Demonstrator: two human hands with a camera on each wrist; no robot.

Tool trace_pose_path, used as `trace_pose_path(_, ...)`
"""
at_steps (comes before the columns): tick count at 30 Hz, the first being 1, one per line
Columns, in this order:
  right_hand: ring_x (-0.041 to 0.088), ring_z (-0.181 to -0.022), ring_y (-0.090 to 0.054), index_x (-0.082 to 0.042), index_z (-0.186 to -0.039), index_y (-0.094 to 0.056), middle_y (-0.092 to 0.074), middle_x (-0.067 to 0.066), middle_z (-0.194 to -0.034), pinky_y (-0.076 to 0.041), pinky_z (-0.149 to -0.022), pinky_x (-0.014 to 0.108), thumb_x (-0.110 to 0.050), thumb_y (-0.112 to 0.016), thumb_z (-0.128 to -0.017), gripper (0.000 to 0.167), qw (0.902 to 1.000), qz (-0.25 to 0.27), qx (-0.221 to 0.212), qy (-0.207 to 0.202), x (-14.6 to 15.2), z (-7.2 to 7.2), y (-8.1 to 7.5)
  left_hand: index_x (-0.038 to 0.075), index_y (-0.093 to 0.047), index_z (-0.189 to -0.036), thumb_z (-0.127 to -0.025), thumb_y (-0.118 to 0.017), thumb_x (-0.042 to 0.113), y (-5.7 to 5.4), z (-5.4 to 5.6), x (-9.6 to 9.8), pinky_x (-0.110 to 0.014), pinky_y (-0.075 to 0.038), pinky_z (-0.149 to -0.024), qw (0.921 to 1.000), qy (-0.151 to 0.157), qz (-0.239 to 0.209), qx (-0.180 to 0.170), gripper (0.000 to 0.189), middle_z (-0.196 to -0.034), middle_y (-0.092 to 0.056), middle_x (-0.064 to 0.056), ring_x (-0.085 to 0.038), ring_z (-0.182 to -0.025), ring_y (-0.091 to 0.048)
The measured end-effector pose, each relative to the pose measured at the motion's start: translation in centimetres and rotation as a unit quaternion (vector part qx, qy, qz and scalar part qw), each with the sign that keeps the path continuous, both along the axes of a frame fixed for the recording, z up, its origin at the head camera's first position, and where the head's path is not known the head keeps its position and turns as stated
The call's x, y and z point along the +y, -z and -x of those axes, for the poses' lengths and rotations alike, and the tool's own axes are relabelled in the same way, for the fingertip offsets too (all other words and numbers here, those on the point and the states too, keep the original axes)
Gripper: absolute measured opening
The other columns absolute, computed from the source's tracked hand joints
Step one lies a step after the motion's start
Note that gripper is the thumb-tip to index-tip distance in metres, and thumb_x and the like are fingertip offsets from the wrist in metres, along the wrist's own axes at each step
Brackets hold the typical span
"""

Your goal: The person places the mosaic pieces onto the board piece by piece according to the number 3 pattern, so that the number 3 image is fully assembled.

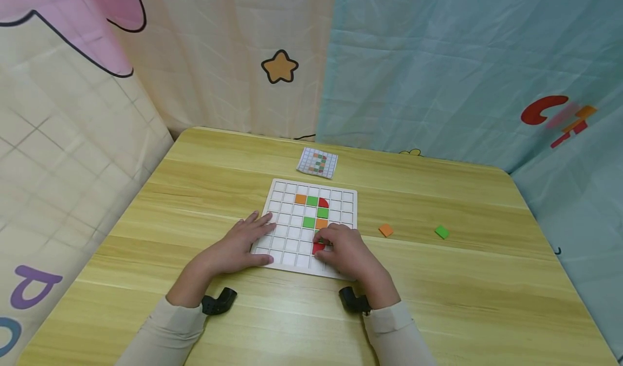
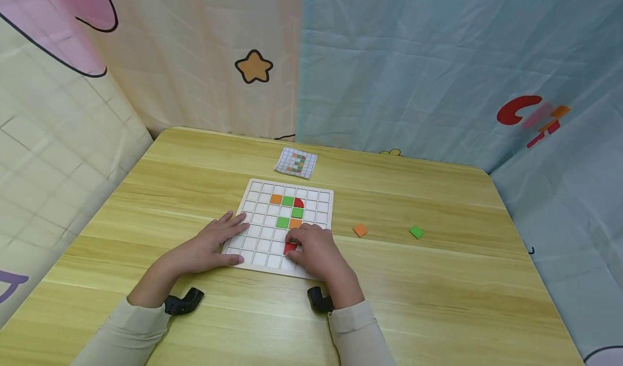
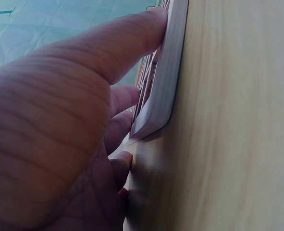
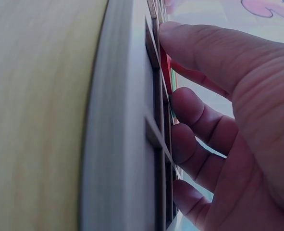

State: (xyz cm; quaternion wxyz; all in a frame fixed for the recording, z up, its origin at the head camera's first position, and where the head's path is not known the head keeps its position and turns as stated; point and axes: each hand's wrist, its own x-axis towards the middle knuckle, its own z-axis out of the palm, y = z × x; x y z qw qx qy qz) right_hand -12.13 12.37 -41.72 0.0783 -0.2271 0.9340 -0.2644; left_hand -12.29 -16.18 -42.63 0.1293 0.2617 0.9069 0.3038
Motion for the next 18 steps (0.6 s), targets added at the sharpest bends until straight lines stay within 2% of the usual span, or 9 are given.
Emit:
trace_pose_path(6, 0.015, -0.084, -0.051, -0.019, -0.102, -0.071, -0.058, -0.007, -0.091, -0.042, -0.079, 0.037, -0.017, -0.076, -0.087, 0.015, 0.9995, 0.019, -0.025, 0.007, 0.5, 0.0, -0.2, 0.004, -0.043, -0.150, -0.088, -0.074, 0.035, 0.0, 0.0, 0.1, -0.061, -0.008, -0.116, 1.0000, 0.002, 0.002, -0.001, 0.076, -0.161, -0.026, -0.013, -0.040, -0.149, -0.008)
trace_pose_path(10, 0.017, -0.085, -0.050, -0.018, -0.101, -0.071, -0.056, -0.006, -0.090, -0.045, -0.076, 0.034, -0.014, -0.073, -0.089, 0.013, 0.9972, 0.048, -0.049, 0.029, 1.3, 0.2, -0.6, 0.004, -0.043, -0.150, -0.088, -0.074, 0.036, 0.0, 0.0, 0.1, -0.061, -0.008, -0.116, 1.0000, 0.001, 0.002, -0.004, 0.076, -0.161, -0.025, -0.013, -0.040, -0.150, -0.008)
trace_pose_path(18, 0.018, -0.088, -0.053, -0.016, -0.103, -0.071, -0.058, -0.004, -0.093, -0.048, -0.078, 0.034, -0.015, -0.075, -0.089, 0.014, 0.9925, 0.070, -0.052, 0.086, 3.5, 0.7, -1.2, 0.005, -0.042, -0.150, -0.088, -0.074, 0.036, 0.0, -0.1, 0.0, -0.061, -0.008, -0.116, 1.0000, 0.001, 0.004, -0.004, 0.076, -0.162, -0.025, -0.013, -0.040, -0.149, -0.008)
